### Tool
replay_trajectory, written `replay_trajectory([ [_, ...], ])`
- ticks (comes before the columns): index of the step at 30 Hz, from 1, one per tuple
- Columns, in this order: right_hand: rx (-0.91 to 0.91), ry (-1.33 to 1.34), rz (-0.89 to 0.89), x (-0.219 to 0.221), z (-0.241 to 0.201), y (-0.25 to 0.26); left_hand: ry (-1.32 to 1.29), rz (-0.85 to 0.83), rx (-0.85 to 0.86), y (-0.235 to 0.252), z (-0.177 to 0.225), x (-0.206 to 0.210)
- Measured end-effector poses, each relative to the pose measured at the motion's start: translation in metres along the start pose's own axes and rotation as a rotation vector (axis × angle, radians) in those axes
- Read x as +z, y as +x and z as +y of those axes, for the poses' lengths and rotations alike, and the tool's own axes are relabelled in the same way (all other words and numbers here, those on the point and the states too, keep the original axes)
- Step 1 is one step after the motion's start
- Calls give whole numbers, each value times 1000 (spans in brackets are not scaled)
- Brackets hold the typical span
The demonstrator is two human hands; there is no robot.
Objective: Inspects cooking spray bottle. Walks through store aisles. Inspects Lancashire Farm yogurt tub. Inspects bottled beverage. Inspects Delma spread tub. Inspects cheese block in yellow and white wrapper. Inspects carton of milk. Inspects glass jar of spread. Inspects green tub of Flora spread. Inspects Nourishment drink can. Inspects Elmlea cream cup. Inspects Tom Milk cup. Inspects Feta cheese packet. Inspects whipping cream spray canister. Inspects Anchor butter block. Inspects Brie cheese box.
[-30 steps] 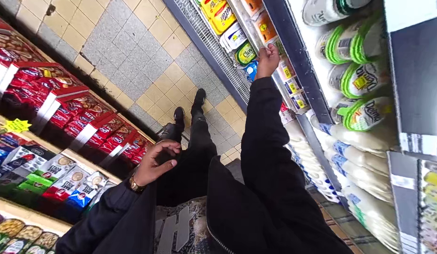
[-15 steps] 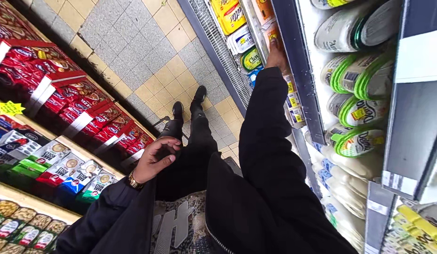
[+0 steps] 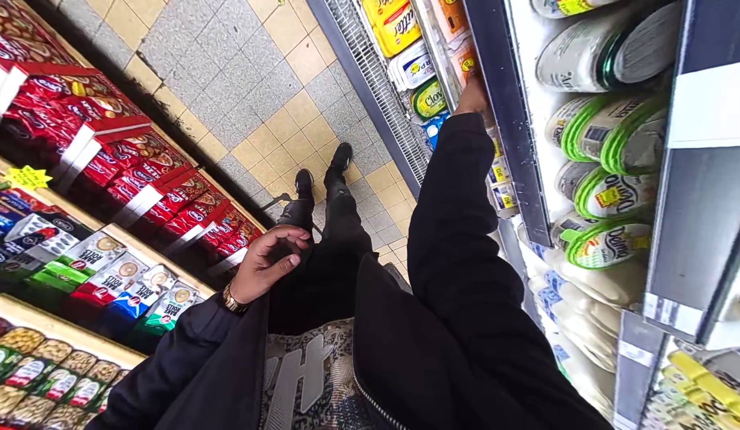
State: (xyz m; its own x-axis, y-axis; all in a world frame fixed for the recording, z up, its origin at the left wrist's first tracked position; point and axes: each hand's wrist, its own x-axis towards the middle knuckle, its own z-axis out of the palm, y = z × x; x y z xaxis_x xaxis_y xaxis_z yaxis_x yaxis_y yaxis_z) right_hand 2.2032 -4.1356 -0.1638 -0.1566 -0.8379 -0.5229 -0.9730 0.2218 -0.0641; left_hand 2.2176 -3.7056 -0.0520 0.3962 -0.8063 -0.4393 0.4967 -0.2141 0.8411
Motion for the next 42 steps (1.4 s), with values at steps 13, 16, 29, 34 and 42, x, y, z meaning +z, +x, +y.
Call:
replay_trajectory([
  [13,-35,285,65,1,-5,-17,11,20,-3,-3,3,-1],
  [16,-44,330,37,4,-4,-10,12,21,0,-5,4,-2],
  [29,-82,1119,63,74,83,83,23,8,41,-9,13,-3],
  [34,40,1320,-95,72,125,74,31,3,54,-11,24,-2],
  [42,-54,1076,-364,51,193,-91,187,-8,33,-17,56,-13],
])
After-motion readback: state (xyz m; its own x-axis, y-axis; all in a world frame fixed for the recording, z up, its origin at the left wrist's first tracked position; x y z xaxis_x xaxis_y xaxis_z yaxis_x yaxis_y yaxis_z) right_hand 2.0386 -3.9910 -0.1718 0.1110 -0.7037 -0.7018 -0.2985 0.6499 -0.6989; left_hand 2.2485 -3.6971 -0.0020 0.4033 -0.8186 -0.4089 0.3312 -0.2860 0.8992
